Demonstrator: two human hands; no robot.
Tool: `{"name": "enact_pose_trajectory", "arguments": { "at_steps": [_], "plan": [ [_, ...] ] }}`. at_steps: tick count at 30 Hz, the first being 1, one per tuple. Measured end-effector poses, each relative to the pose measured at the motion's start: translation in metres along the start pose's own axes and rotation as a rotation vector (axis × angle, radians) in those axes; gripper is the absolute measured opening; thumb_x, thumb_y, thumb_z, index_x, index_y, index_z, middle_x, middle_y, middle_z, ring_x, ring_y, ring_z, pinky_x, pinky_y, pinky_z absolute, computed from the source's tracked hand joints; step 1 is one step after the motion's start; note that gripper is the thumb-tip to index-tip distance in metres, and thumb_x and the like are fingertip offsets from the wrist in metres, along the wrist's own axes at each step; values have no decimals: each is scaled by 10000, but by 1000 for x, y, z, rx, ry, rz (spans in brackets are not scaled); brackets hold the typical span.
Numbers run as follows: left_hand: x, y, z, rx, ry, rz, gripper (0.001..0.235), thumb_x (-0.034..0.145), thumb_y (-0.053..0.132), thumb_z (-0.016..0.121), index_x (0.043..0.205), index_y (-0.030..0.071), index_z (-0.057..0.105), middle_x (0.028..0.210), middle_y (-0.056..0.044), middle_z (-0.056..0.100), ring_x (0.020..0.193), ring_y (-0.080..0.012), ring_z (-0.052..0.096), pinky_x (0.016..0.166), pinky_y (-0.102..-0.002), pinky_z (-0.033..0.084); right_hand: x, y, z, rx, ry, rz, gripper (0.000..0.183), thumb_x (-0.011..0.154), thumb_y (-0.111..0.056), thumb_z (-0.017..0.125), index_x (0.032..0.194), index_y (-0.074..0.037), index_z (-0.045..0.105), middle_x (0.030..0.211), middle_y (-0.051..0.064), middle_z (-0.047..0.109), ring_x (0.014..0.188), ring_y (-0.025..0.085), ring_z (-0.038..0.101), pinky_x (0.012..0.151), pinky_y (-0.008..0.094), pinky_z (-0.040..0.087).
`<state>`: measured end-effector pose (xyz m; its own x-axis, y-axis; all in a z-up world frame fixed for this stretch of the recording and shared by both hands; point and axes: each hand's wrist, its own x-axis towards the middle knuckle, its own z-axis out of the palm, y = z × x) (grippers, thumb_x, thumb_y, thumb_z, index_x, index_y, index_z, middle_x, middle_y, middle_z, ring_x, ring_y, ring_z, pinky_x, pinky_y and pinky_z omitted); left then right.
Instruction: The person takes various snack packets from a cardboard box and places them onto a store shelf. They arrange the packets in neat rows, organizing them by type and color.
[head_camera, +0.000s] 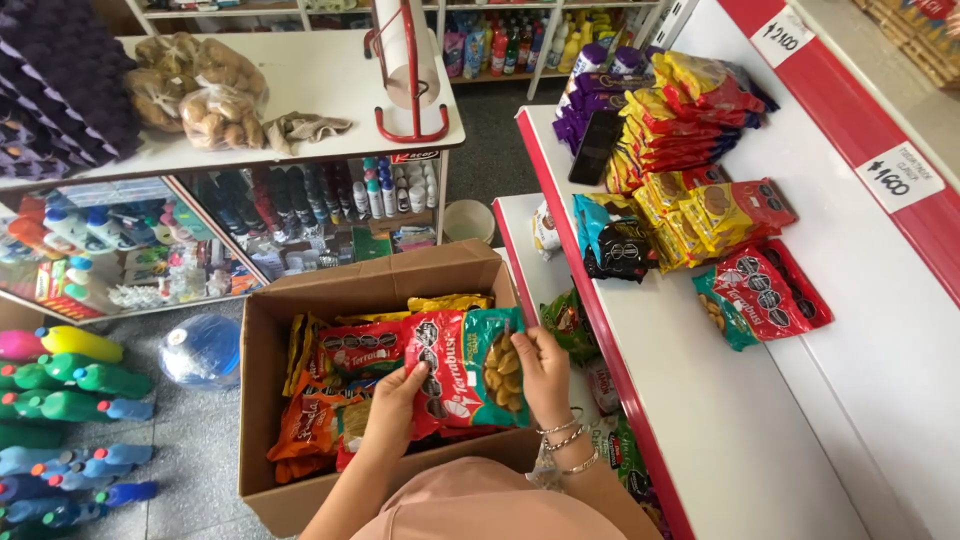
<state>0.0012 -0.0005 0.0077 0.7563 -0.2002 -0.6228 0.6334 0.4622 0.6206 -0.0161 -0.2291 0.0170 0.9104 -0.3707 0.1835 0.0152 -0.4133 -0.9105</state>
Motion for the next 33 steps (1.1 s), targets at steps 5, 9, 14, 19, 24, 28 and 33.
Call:
{"name": "enact_pose_trajectory", "arguments": {
  "at_steps": [5,9,14,19,24,28,33],
  "plan": [
    [-10,29,-18,828,24,476,413,968,226,740,677,110,470,606,-14,473,550,-100,406,457,-301,340,2,-35,-17,-191,-150,-230,505,920,-250,719,1331,-63,493,1209,127,615,1058,239,610,883,359,507],
    [-12,51,-8,1719,-84,1005,218,900,316,703,1092,270,794,723,7,776,574,-194,708,471,-386,485,3,-66,-29,-184,-464,-304,771,880,-136,793,1527,-71,379,1540,161,464,1452,329,420,1199,494,367],
    [5,41,4,1974,-279,1178,268,862,247,758,699,238,545,473,42,504,401,-113,484,388,-360,398,-14,-30,-8,-72,-560,-297,384,944,-300,680,1274,-107,646,1285,101,670,1185,263,645,1055,423,517],
    [-22,55,30,1389,-429,1290,229,839,102,780,1063,67,746,959,-49,783,877,-239,743,833,-402,593,-19,-12,-40,-282,-393,-271,194,1037,-216,616,1031,-107,776,717,15,736,452,85,566,450,236,450],
    [-25,55,3,1499,-115,1034,278,969,237,643,1227,189,734,1195,29,766,1093,-182,717,913,-362,582,-10,-7,-143,-457,66,-96,136,997,-134,621,1049,-113,745,815,7,765,556,58,653,437,169,540],
    [-31,39,-27,1362,-54,1043,166,978,139,667,1085,145,795,1053,17,788,931,-126,722,718,-284,589,13,16,-204,-535,217,82,208,1053,-213,569,1096,-116,747,785,5,754,518,41,621,391,144,486],
    [-29,23,-57,1482,62,569,247,986,215,635,1165,237,804,1146,-21,804,1032,-171,767,885,-288,587,58,94,-265,-532,486,304,294,1054,-391,567,1005,-129,692,901,30,740,822,181,727,603,261,556]
  ]
}}
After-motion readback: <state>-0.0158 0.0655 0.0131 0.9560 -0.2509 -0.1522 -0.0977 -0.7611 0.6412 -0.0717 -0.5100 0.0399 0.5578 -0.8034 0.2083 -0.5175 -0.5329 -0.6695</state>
